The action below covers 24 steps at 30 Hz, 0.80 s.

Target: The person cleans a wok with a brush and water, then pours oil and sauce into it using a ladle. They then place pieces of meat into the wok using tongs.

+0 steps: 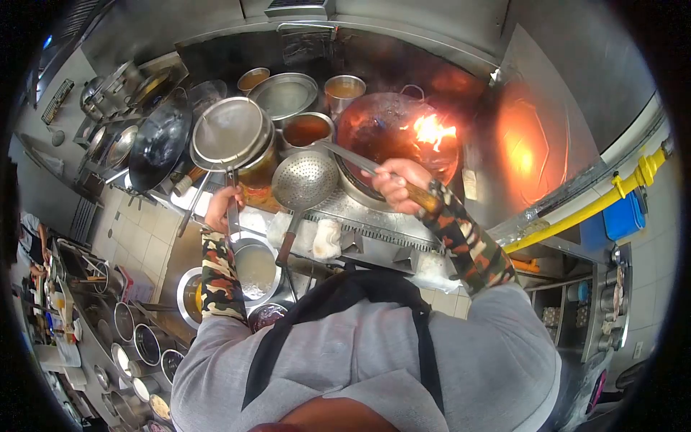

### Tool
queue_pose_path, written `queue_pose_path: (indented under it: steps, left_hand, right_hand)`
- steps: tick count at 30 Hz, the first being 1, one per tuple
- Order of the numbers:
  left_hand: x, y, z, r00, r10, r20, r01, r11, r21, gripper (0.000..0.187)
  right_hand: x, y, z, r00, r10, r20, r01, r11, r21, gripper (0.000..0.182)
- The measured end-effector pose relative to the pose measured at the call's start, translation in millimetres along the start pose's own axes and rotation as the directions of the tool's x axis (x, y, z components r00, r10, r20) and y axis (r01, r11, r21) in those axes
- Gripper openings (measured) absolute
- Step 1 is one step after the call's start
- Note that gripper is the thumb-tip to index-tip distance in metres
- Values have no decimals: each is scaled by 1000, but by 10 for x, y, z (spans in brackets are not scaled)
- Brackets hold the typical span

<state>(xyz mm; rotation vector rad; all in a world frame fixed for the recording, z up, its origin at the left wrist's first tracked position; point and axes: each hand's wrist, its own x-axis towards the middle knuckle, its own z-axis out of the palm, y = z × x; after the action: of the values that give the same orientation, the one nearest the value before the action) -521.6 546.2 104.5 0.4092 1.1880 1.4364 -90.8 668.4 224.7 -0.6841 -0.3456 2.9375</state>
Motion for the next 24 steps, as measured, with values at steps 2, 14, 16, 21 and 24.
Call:
queue_pose_path:
  steps: [2,14,16,21,24]
  left_hand:
    - [202,-224,-195,1000,-2,21,1,999,51,15]
    - [-157,-108,-22,953,-45,300,151,927,-343,50]
    - [-144,-54,-39,922,-113,371,249,906,-343,51]
    - [-105,0,-13,946,-214,242,289,896,-338,11]
    - [-238,77,56,967,-128,222,183,952,-247,13]
  right_hand:
    - [-253,54,-36,993,-35,116,39,999,-30,26]
    - [-752,-115,-1020,817,-301,-492,107,917,-384,20]
    - [-660,-72,-1016,604,-581,-546,61,717,-695,12]
    - [-802,-54,-1036,459,-826,327,-403,-521,-752,41]
    - [-671,103,-470,325,-945,-23,-687,-219,-693,61]
